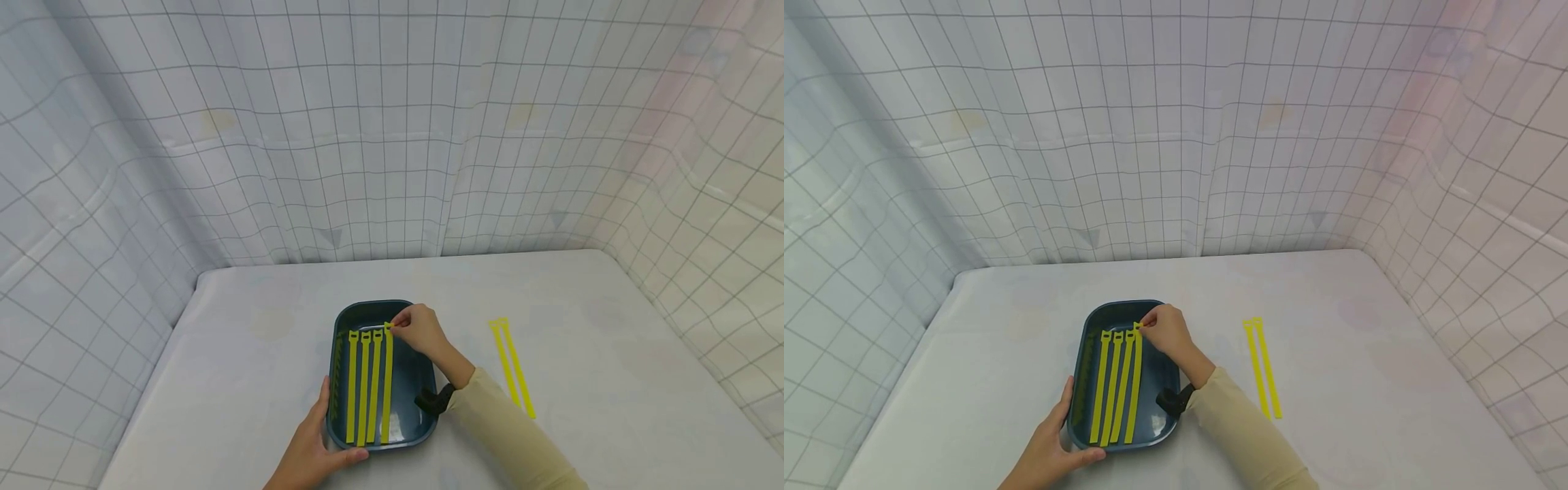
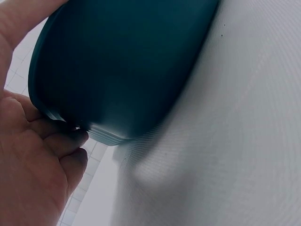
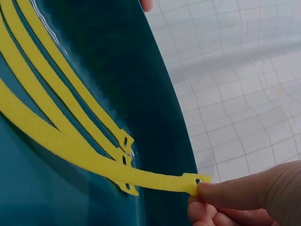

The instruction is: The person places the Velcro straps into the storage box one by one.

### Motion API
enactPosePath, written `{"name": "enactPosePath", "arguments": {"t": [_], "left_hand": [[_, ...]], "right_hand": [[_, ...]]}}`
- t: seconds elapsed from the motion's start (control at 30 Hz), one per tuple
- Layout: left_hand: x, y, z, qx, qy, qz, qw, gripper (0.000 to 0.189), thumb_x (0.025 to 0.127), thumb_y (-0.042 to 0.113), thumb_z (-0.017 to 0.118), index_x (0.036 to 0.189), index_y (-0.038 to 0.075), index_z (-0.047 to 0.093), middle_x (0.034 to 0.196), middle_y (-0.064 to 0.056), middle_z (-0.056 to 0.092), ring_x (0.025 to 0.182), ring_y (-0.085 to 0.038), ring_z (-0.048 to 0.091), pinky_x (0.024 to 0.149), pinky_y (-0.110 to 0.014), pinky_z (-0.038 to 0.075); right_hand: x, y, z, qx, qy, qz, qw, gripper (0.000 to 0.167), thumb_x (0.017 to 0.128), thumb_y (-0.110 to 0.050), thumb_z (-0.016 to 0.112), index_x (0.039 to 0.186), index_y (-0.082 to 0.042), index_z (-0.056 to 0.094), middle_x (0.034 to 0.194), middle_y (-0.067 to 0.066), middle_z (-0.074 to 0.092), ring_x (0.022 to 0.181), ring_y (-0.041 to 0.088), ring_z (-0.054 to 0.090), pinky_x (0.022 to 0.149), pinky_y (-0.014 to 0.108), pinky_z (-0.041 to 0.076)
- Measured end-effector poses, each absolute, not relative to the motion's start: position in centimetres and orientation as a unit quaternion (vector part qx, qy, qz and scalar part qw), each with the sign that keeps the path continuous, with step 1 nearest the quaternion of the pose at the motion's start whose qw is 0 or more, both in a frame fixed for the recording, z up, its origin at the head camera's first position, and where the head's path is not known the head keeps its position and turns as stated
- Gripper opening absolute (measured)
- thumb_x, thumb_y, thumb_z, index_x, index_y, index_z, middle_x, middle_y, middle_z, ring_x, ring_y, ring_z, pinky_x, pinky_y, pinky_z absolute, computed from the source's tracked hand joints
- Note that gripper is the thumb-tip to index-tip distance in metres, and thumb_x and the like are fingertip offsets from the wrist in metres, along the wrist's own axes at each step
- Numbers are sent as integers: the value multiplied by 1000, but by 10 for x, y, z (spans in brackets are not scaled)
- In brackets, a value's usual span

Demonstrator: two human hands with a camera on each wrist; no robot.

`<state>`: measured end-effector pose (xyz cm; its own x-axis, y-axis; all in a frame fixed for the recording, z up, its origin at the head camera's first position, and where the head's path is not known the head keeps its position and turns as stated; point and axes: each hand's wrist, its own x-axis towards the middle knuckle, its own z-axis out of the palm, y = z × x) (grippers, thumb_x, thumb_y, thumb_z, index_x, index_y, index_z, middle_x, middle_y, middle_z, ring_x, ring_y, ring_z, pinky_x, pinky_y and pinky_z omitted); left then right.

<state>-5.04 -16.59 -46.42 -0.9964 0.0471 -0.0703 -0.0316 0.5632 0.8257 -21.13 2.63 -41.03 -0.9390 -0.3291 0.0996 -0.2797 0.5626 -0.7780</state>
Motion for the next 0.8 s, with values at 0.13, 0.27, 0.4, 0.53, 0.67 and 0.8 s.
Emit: {"name": "enactPosePath", "arguments": {"t": [0.13,0.27,0.4,0.53,0.67,0.8], "left_hand": [[-50,-166,-464,5,882,470,42,125,61,51,81,148,6,3,151,-12,11,135,-32,17,102,-53,22],[-51,-166,-465,5,881,471,42,125,60,51,81,148,6,3,151,-12,11,135,-31,17,103,-53,23],[-51,-166,-466,7,880,473,40,125,60,49,81,148,6,4,151,-12,11,135,-30,17,103,-52,22],[-52,-166,-466,8,881,472,38,125,60,49,81,148,6,4,151,-12,11,135,-31,17,103,-51,22],[-51,-166,-465,8,880,474,38,125,60,49,82,148,5,4,151,-13,12,135,-31,17,103,-51,22],[-51,-166,-465,8,878,477,39,125,60,48,82,148,5,4,151,-13,12,135,-31,16,103,-52,21]], "right_hand": [[-211,25,-411,-170,884,-434,25,6,81,-5,68,81,1,70,72,4,63,64,13,57,58,24,50],[-210,24,-411,-164,886,-432,22,6,81,-5,68,82,1,69,72,4,63,63,13,56,59,24,51],[-209,23,-410,-153,890,-429,22,6,82,-4,68,83,1,69,73,5,62,63,14,56,60,24,52],[-209,22,-410,-147,892,-427,20,6,82,-3,67,83,3,69,73,5,62,63,14,55,61,24,52],[-210,21,-412,-148,892,-428,12,7,82,-3,66,83,3,69,73,6,63,63,15,56,61,24,52],[-209,20,-413,-145,895,-421,1,7,83,-4,66,84,2,70,75,6,63,65,15,57,62,26,52]]}}
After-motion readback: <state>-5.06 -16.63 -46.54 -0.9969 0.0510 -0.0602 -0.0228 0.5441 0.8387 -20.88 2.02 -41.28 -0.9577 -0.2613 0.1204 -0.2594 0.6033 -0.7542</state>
